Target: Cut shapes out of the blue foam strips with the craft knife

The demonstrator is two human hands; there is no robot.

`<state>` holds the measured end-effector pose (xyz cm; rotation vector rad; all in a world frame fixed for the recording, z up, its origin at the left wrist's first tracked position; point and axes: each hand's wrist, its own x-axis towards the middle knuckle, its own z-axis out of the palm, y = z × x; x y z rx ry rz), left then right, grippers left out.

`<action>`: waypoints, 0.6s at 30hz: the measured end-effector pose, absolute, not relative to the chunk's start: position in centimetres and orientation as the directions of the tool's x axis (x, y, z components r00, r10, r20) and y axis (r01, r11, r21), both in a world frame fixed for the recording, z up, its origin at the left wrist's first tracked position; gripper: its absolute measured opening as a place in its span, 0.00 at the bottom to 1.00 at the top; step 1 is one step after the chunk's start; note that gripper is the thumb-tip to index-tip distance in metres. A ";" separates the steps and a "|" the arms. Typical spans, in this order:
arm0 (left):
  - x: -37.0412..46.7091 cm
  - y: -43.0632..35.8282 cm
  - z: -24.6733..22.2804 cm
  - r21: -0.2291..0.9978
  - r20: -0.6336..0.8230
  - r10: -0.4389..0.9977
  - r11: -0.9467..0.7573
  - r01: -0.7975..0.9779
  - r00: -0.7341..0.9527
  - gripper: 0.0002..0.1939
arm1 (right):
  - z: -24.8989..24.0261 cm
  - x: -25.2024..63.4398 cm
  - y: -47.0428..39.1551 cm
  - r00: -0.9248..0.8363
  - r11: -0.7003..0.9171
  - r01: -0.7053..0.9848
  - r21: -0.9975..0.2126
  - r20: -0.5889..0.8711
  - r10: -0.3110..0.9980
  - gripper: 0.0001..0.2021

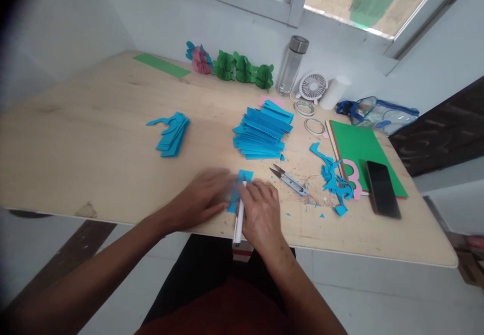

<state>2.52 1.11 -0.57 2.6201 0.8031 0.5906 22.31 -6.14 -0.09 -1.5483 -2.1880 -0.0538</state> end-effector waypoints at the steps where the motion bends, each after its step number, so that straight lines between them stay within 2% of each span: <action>1: 2.5 1.1 -0.5 0.421 0.286 0.587 -0.787 0.451 0.757 0.21 | -0.1 22.3 -6.1 -0.264 0.368 0.902 -0.227 0.387 0.884 0.21; 18: 2.5 0.9 -0.6 0.378 0.275 0.581 -0.798 0.469 0.766 0.23 | 0.0 22.2 -6.2 -0.259 0.378 0.890 -0.253 0.402 0.878 0.18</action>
